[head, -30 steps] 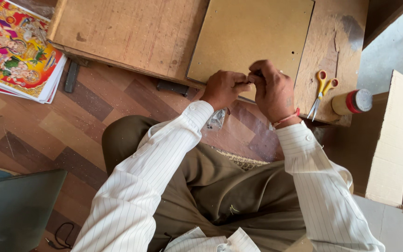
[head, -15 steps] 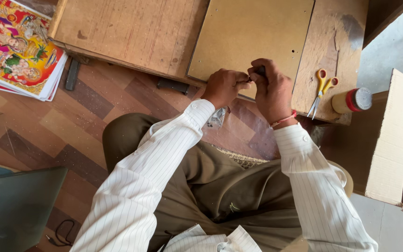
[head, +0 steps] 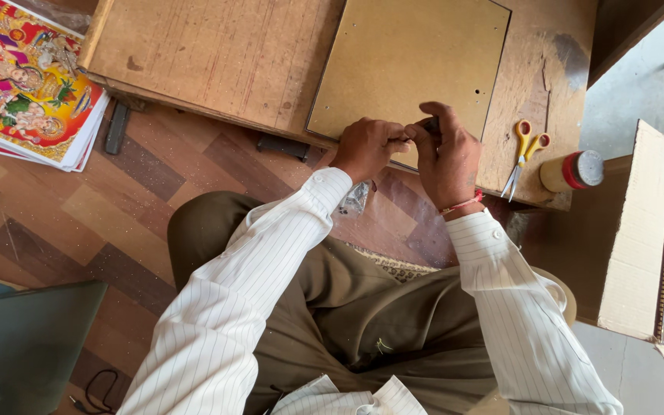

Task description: The person sits on the floor at a low workbench and trims a cardboard backing board with a small blade, then fits a clear plastic sheet into a dark picture frame and presses the backing into place. They handle religious poster prints and stacked red frames nearby while working.

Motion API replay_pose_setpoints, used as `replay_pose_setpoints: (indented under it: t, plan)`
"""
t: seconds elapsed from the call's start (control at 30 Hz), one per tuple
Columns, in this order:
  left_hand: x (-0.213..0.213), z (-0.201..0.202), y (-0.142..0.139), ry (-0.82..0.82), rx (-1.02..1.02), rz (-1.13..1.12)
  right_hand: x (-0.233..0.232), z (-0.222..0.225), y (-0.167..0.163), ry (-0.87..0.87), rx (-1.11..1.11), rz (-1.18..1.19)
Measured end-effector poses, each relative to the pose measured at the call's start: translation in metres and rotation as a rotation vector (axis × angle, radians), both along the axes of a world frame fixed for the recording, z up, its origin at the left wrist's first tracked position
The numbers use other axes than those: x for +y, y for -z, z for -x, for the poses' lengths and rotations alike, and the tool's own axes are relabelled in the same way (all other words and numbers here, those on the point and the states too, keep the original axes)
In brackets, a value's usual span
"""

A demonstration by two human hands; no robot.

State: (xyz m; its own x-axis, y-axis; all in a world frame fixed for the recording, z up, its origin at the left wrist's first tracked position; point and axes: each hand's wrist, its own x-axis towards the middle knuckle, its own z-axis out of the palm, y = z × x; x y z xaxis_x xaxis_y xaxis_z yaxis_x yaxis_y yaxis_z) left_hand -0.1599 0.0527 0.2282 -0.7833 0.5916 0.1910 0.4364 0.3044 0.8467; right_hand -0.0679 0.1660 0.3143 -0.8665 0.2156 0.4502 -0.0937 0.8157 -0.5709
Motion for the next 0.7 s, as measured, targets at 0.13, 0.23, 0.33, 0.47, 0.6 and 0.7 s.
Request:
replay_pose_setpoints:
  t: [0.13,0.23,0.33,0.47,0.6,0.7]
  plan:
    - [-0.002,-0.002,-0.001,0.005,-0.004,-0.036,0.002,-0.004,-0.011,-0.108,-0.055,-0.058]
    - [-0.001,-0.002,0.000,0.001,-0.009,-0.058,0.005,-0.004,-0.013,-0.182,-0.082,-0.048]
    - [-0.001,-0.003,0.000,-0.005,-0.003,-0.043,0.007,-0.001,-0.009,-0.186,-0.087,0.074]
    - [-0.001,-0.003,0.000,0.012,-0.045,-0.071,0.011,0.003,-0.002,-0.168,-0.072,0.039]
    - [0.001,-0.003,0.001,-0.009,-0.050,-0.028,0.014,0.004,0.000,-0.176,-0.070,0.043]
    - [0.002,-0.004,0.005,-0.016,-0.020,-0.047,0.012,0.003,0.003,-0.109,-0.027,-0.021]
